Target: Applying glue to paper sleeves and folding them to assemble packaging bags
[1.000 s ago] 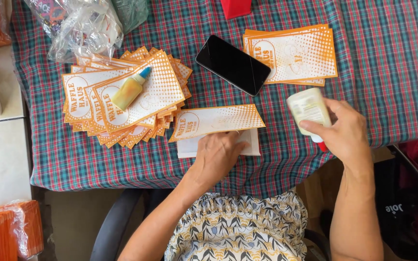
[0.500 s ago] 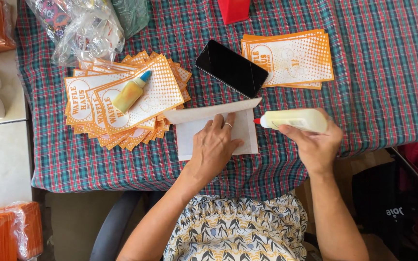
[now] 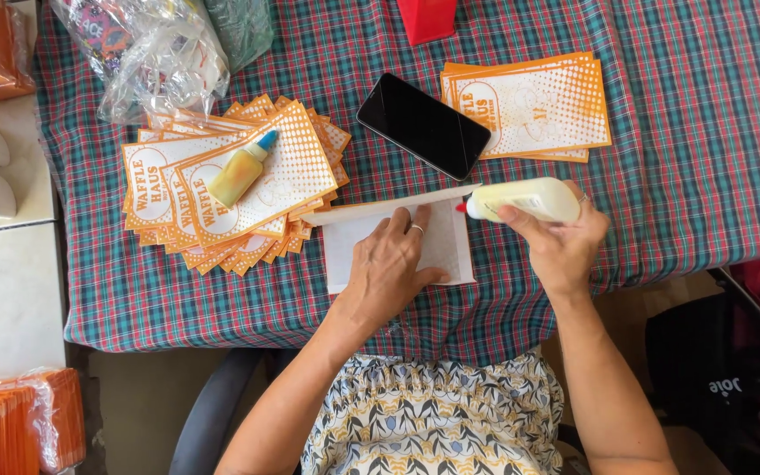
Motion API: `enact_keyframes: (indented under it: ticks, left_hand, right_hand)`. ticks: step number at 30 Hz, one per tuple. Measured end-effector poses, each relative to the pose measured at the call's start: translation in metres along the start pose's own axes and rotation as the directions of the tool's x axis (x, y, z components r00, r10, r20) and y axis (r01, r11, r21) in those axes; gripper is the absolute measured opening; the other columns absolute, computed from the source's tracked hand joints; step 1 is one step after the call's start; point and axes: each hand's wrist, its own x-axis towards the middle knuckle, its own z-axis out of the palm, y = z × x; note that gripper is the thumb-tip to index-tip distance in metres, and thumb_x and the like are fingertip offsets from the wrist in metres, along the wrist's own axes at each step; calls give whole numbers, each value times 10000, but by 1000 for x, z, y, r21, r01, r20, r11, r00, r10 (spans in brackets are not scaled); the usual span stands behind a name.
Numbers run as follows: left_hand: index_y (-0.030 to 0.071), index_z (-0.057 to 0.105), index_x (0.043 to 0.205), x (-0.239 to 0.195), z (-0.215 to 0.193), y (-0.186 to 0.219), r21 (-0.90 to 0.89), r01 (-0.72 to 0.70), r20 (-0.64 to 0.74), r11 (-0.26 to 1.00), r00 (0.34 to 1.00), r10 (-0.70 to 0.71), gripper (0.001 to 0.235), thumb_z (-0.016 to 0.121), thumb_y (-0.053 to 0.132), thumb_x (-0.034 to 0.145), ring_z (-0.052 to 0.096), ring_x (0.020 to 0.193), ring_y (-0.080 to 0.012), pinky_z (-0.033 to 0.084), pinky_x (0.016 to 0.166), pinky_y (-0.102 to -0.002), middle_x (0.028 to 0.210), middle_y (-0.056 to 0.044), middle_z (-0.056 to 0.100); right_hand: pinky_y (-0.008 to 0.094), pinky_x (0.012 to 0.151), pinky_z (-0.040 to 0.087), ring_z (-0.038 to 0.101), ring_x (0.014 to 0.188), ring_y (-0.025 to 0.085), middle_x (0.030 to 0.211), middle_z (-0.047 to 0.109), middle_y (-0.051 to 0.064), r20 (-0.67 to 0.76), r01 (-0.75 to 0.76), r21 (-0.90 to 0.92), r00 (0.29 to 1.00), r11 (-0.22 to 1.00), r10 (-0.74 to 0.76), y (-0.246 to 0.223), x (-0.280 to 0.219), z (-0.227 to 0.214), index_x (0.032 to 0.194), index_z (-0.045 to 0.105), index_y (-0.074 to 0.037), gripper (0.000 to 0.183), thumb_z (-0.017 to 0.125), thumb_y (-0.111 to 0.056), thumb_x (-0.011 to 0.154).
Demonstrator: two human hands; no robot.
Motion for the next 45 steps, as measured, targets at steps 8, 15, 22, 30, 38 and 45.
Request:
enact_keyframes:
  ticks: [8, 15, 22, 30, 38, 45]
  left_hand:
    - [-12, 564, 1434, -1, 2, 0, -5, 6, 9, 1000, 1000, -6, 967, 928, 449, 667, 694, 870, -231, 621, 709, -381, 1030, -112, 622]
    - [-40, 526, 1387, 0, 41, -6, 13, -28, -128, 1000, 991, 29, 990, 929, 540, 694, 656, 923, -343, 598, 578, -474, 1102, -113, 558]
    - [-68, 561, 1334, -4, 40, -1, 16, -29, -174, 999, 984, 31, 930, 942, 499, 702, 666, 963, -355, 602, 620, -477, 1087, -164, 654]
    - [32, 565, 1425, 2, 25, -9, -55, 20, -61, 998, 998, -24, 960, 935, 445, 640, 733, 896, -271, 621, 730, -412, 1048, -109, 670]
    - [0, 596, 1357, -1, 21, -7, -77, 40, -6, 996, 999, -41, 880, 933, 424, 664, 743, 965, -304, 618, 775, -422, 1107, -162, 683]
    - [-41, 579, 1384, 2, 6, -2, -102, 46, 49, 994, 998, -41, 925, 959, 375, 650, 737, 1023, -338, 614, 829, -447, 1128, -213, 696]
  right_hand:
    - [478, 905, 615, 726, 1061, 342, 1050, 717, 262, -33, 43, -50, 998, 998, -44, -53, -10, -36, 1113, 655, 97, 499, 951, 75, 712]
    - [322, 855, 653, 724, 1020, 235, 1083, 722, 123, -155, -279, -153, 954, 948, 256, -81, -28, -30, 1118, 707, 10, 435, 920, -14, 739]
    - [662, 1096, 457, 476, 1315, 464, 1464, 462, 275, -445, 537, -317, 643, 781, -623, -18, -40, -34, 1553, 376, -104, 630, 639, 28, 996]
    - [408, 945, 570, 666, 1084, 186, 994, 707, 156, -177, 17, 34, 984, 999, -11, -7, -5, 14, 1084, 665, 55, 505, 984, 86, 694]
    - [448, 905, 604, 709, 1070, 256, 1032, 734, 170, -53, -82, -28, 995, 996, 80, -9, -26, -13, 1105, 671, 45, 440, 928, 62, 747]
    - [479, 906, 613, 717, 1074, 348, 1062, 723, 212, -89, -6, -17, 996, 1000, 4, 8, -7, 4, 1153, 661, 72, 460, 925, 69, 776]
